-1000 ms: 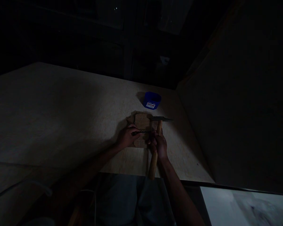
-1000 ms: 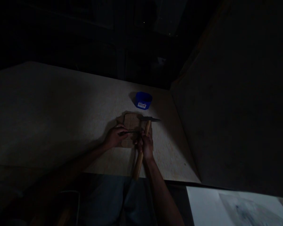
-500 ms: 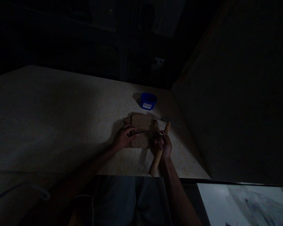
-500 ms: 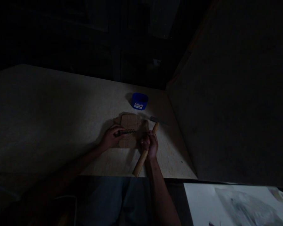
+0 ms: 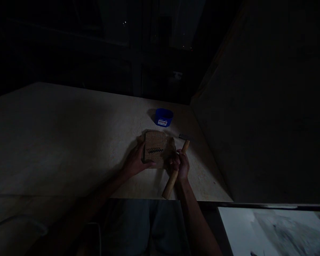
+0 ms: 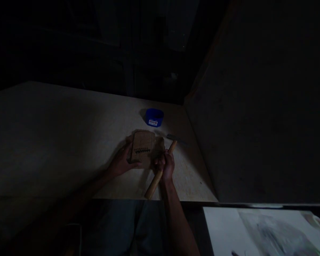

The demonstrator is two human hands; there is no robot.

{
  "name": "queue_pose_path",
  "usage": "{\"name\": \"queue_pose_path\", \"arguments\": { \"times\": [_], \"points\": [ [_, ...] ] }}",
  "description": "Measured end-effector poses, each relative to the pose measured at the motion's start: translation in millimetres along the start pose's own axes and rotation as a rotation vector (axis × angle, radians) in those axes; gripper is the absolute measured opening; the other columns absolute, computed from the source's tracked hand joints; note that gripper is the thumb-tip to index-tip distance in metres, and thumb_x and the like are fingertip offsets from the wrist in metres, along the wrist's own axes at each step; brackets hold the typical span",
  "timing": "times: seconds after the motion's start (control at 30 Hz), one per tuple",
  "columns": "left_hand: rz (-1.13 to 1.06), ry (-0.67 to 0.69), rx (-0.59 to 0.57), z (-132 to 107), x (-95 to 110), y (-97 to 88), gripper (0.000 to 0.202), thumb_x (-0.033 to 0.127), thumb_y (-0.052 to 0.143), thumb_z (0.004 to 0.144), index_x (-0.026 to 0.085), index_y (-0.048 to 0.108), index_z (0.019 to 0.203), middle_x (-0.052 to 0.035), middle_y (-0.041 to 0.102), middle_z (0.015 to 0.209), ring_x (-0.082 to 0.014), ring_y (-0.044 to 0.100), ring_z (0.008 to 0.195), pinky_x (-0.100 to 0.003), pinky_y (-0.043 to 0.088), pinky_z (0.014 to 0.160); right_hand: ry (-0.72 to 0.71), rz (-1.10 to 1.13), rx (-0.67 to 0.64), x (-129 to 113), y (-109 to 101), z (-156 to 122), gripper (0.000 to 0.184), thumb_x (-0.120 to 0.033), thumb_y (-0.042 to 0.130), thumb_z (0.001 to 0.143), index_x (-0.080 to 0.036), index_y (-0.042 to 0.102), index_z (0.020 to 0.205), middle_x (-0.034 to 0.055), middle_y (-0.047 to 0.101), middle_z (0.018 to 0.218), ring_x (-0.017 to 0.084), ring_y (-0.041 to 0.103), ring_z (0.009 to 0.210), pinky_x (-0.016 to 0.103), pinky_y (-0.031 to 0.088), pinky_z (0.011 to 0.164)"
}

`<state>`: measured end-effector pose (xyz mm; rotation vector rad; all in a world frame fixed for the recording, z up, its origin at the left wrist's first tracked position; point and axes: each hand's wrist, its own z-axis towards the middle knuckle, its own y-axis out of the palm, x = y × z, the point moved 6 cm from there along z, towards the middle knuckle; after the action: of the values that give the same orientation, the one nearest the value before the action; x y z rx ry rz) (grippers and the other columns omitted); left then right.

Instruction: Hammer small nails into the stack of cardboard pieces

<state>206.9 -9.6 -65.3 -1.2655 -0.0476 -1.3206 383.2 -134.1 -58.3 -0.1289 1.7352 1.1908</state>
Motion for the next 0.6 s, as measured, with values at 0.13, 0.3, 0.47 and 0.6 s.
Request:
{"name": "queue_pose_path", "arguments": {
  "times": [0.13,0.3,0.47,0.6],
  "points": [
    [-0.027,-0.024,-0.024,0,-1,4.9,0.097,0.047,0.087,0.066,0.024,0.04,0.147,-0.017,0.052,0.148,-0.036,0.051,0.137,-0.05,0.047,0.109,0.01,-0.034,-0.015,-9,-9,-20,0.018,-0.039,0.065,0.088,-0.023,0.058,0.092,-0.0153,0.031,0.044,0.006,0.023,0.031,0.022,0.045,0.046],
    [-0.095,0.009,-0.092,12,8,24.4,0.092,0.045,0.086,0.068,0.022,0.042,0.146,-0.0185,0.048,0.15,-0.0351,0.047,0.14,-0.051,0.044,0.112,0.069,-0.166,0.012,-33,-30,-57,0.029,-0.048,0.068,0.084,-0.023,0.057,0.093,-0.016,0.032,0.042,0.005,0.023,0.028,0.024,0.046,0.042],
    [-0.162,0.073,-0.215,37,29,60.1,0.091,0.046,0.085,0.07,0.022,0.041,0.147,-0.0189,0.043,0.154,-0.0342,0.043,0.143,-0.051,0.039,0.116,0.13,-0.378,0.087,-60,-57,-97,0.041,-0.06,0.066,0.084,-0.023,0.053,0.098,-0.0152,0.032,0.046,0.006,0.024,0.03,0.018,0.029,0.03],
    [-0.205,0.115,-0.285,58,51,92.6,0.092,0.048,0.084,0.069,0.021,0.043,0.146,-0.0184,0.043,0.154,-0.0341,0.042,0.144,-0.05,0.038,0.117,0.06,-0.716,0.071,-85,-74,-121,0.04,-0.06,0.058,0.09,-0.021,0.059,0.1,-0.009,0.043,0.054,0.009,0.038,0.04,0.019,0.032,0.037]
  ]
}}
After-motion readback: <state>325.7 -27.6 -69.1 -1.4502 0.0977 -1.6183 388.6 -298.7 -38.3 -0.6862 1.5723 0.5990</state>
